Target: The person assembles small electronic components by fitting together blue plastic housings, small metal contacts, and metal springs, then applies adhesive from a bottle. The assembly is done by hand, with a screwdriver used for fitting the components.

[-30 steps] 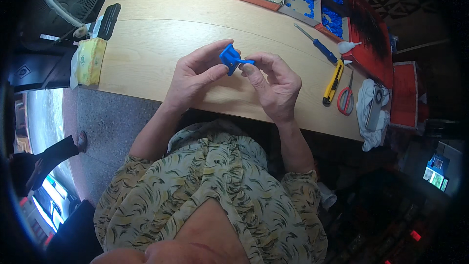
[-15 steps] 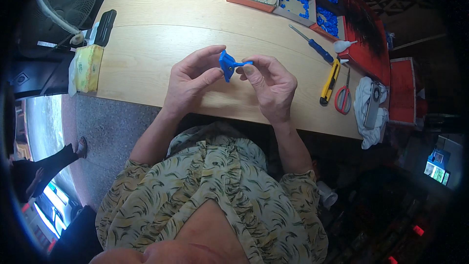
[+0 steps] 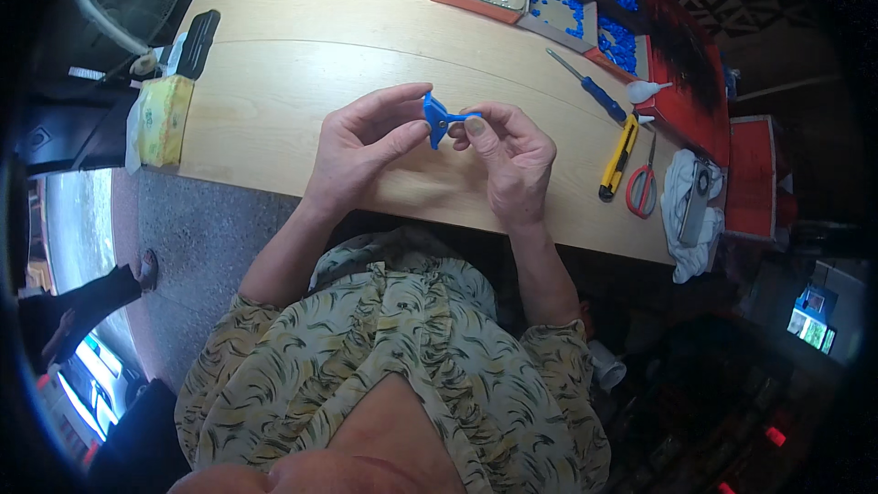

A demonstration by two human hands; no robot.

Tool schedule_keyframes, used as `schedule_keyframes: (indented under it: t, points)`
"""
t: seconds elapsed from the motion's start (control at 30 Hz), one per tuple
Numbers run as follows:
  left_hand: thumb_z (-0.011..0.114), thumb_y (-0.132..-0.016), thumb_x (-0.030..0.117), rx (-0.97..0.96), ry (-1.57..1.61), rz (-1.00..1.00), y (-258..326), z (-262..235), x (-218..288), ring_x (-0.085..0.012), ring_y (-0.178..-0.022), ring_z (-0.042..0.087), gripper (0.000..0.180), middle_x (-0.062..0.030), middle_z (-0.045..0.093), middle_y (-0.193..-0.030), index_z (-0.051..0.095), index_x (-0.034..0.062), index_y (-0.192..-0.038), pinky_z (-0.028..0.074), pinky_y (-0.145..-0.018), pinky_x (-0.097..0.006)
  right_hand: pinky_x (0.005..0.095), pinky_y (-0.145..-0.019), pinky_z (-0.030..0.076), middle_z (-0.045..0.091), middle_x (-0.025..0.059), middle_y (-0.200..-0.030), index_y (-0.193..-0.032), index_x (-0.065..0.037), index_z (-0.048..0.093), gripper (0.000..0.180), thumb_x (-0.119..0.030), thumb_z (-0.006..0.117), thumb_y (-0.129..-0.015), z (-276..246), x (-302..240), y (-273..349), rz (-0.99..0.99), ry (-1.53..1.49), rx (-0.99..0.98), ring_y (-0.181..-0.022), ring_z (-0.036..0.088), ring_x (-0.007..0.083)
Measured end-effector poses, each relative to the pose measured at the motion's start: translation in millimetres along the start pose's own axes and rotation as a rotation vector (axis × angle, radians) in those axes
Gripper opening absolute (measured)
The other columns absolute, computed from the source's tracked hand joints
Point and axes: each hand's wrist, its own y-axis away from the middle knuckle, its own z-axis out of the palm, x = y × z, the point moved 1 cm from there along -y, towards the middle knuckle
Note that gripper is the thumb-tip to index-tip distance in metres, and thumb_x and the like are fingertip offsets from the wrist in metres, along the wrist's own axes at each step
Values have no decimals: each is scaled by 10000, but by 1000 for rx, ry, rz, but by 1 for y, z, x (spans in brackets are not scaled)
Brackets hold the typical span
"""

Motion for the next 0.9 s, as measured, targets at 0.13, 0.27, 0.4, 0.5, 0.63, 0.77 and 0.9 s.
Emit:
schedule_keyframes:
  t: [0.13, 0.27, 0.4, 0.5, 0.63, 0.77, 0.9]
  points:
    - [678, -920, 68, -4, 48, -91, -1, -2, 4, -173, -1040, 652, 415, -138, 675, -1156, 574, -5, -1315, 544, -920, -309, 271, -767, 544, 695, 123, -908, -1084, 78, 628, 186, -60, 622, -960, 0, -4, -4, 2, 58, -16, -819, 656, 144]
    - [671, -930, 97, -61, 7, -155, -12, -13, 3, -194, -1069, 650, 420, -152, 656, -1211, 564, -15, -1320, 546, -919, -316, 258, -713, 531, 703, 89, -868, -1020, 50, 663, 163, -71, 682, -913, -2, -13, -21, -55, 362, 1, -783, 658, 117]
    - [715, -905, 167, -117, -301, -78, -39, -33, 5, -194, -1045, 672, 410, -157, 678, -1183, 616, 4, -1269, 548, -901, -304, 289, -629, 521, 699, 87, -791, -938, -3, 687, 147, -108, 738, -848, -10, -21, -59, -249, 950, -18, -668, 669, 139]
    - [697, -914, 137, -160, -637, -27, -62, -38, 9, -217, -1090, 658, 391, -159, 658, -1209, 608, -2, -1269, 549, -930, -334, 327, -608, 525, 689, 105, -772, -931, -21, 686, 161, -150, 732, -847, -23, -5, -83, -278, 1130, -77, -625, 667, 176]
    - [758, -856, 178, -144, -867, 121, -85, -26, 9, -220, -1065, 672, 397, -130, 673, -1181, 657, 0, -1196, 550, -924, -332, 343, -616, 528, 692, 94, -767, -952, -22, 682, 219, -206, 735, -846, -28, 1, -89, -239, 1146, -114, -634, 671, 178]
    - [798, -810, 236, -195, -949, 263, -105, -16, -1, -249, -1040, 678, 451, -125, 669, -1176, 669, 15, -1181, 555, -916, -345, 311, -636, 528, 677, 64, -775, -1027, -15, 678, 300, -173, 782, -793, -43, 2, -88, -96, 996, -127, -648, 645, 143]
    - [820, -777, 283, -214, -1101, 374, -115, -1, -10, -253, -1010, 679, 449, -117, 660, -1173, 695, 57, -1144, 562, -896, -352, 290, -692, 544, 665, 62, -889, -1107, -12, 674, 376, -124, 796, -769, -54, 4, -89, -36, 948, -151, -721, 623, 122]
